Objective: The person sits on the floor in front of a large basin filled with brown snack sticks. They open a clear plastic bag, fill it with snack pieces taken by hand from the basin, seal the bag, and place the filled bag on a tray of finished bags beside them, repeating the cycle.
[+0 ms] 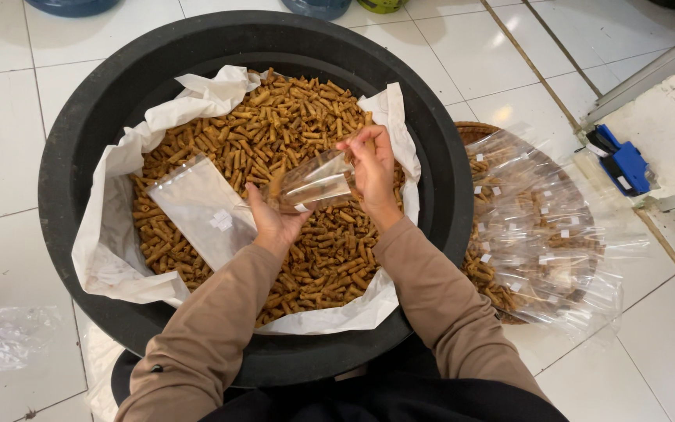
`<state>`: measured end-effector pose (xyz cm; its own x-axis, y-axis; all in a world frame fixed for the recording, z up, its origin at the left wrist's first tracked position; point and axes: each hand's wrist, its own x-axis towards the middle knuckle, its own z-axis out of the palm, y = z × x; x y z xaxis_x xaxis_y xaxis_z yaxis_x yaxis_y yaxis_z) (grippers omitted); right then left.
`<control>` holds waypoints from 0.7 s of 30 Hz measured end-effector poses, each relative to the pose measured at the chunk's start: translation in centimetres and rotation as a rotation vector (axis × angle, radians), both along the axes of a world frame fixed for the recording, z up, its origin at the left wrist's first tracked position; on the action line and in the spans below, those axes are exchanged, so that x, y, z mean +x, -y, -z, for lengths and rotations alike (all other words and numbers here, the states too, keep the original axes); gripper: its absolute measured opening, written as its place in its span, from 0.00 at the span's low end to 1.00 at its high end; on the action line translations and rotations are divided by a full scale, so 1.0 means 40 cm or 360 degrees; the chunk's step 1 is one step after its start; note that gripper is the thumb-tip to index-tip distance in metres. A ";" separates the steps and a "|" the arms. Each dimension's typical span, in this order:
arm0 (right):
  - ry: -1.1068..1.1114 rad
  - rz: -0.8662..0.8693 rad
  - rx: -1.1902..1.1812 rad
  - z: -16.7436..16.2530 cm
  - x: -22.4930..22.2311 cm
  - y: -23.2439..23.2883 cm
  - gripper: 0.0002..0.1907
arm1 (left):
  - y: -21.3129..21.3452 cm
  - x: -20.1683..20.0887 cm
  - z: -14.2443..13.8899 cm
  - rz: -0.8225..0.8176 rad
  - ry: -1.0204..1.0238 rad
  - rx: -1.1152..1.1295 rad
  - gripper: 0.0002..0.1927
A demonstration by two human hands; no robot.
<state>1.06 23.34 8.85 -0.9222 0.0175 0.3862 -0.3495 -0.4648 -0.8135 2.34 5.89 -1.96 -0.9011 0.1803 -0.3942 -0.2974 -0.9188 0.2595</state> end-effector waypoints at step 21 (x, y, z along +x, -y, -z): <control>-0.0167 0.0007 0.0420 0.009 0.008 -0.018 0.44 | 0.022 0.003 -0.068 -0.0250 0.0154 0.0173 0.52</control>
<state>1.37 24.08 8.47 -0.8771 -0.0925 0.4713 -0.4397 -0.2398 -0.8655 2.45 5.01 0.75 -0.8804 0.0867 -0.4662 -0.1669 -0.9769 0.1335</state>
